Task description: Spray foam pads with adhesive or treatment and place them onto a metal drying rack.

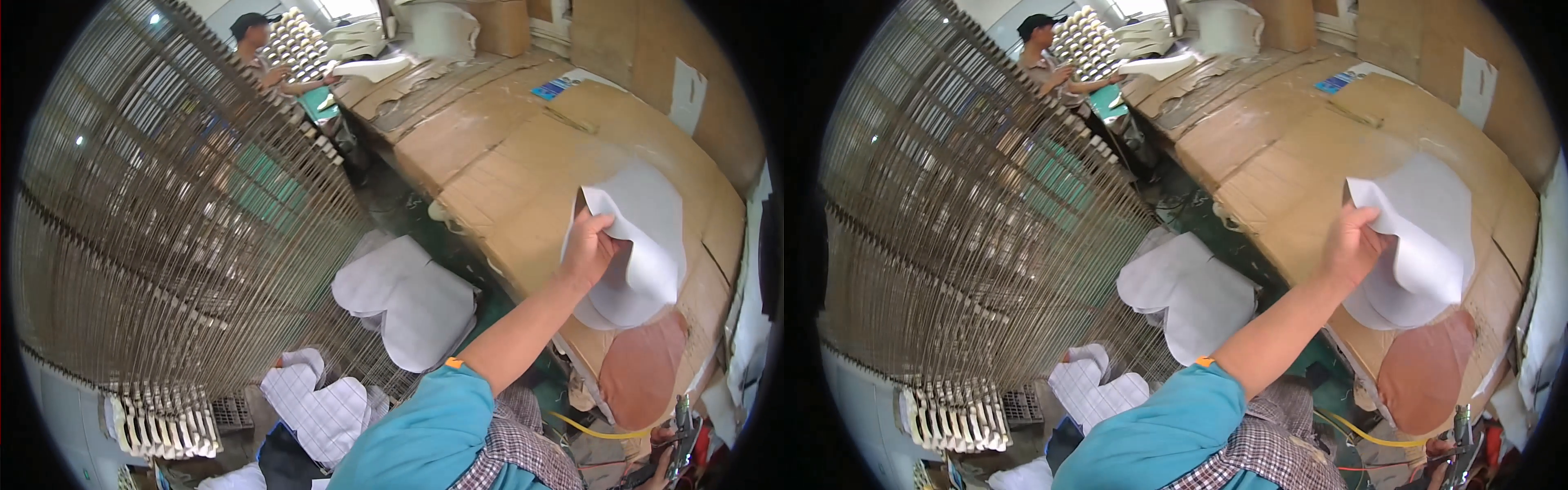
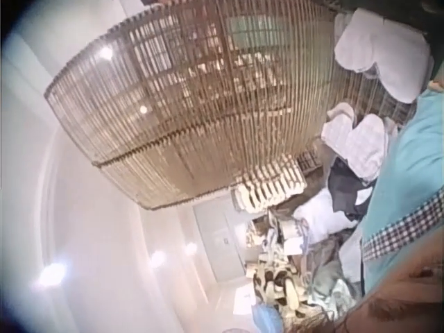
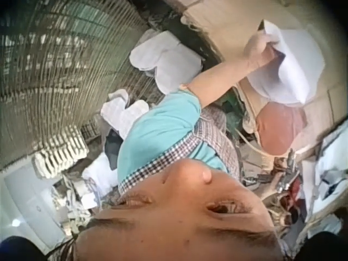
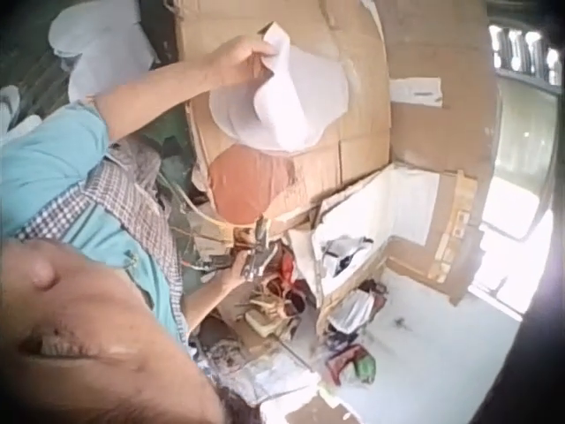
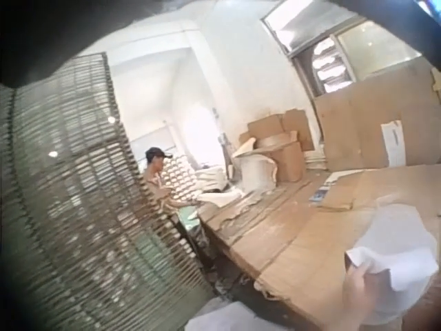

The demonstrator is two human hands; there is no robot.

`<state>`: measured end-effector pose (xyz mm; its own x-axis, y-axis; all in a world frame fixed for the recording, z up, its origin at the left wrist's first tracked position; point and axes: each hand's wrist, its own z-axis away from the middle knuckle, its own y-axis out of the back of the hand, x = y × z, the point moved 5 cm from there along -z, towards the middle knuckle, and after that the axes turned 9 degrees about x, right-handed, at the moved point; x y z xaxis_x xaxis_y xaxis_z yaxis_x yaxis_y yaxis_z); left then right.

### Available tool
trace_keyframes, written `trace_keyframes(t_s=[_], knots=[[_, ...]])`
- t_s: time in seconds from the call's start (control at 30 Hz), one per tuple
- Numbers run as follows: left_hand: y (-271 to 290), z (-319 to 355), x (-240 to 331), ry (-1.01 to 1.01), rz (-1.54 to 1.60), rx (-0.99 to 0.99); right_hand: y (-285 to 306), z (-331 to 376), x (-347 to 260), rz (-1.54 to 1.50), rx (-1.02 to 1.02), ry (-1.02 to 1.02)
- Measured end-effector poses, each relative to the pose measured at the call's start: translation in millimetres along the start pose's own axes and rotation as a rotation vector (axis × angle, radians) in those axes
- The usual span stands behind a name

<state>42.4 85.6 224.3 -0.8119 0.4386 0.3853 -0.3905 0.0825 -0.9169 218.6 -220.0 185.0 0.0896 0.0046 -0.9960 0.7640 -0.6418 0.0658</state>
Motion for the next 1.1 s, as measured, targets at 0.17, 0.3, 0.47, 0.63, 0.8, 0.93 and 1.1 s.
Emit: trace_keyframes(t_s=[0.17, 0.3, 0.47, 0.63, 0.8, 0.93, 1.1], knots=[[-11.7, 47.7, 94.7, -0.167, 0.138, 0.092, -28.8, -13.3, -3.4, 0.006, -0.039, 0.028], [28.2, 70.1, 149.9, -0.776, -0.158, 0.211, 8.2, 14.9, -20.3, 0.101, 0.135, 0.02], [25.6, 104.6, 146.2, -0.842, -0.533, 0.274, 32.6, 51.9, -62.0, 0.139, 0.128, -0.101], [36.0, 107.1, 189.8, -0.84, -0.663, 0.369, 19.4, 62.2, -70.7, 0.019, 0.108, -0.048], [4.6, 132.2, 203.7, -1.001, -0.866, 0.549, 47.1, 72.5, -77.9, 0.086, 0.387, -0.057], [10.2, 150.1, 192.9, -1.085, -0.972, 0.678, 58.3, 90.8, -87.8, 0.127, 0.384, -0.102], [54.6, 117.9, 204.3, -0.699, -0.733, 0.237, 35.6, 86.8, -82.5, -0.025, 0.232, -0.119]])
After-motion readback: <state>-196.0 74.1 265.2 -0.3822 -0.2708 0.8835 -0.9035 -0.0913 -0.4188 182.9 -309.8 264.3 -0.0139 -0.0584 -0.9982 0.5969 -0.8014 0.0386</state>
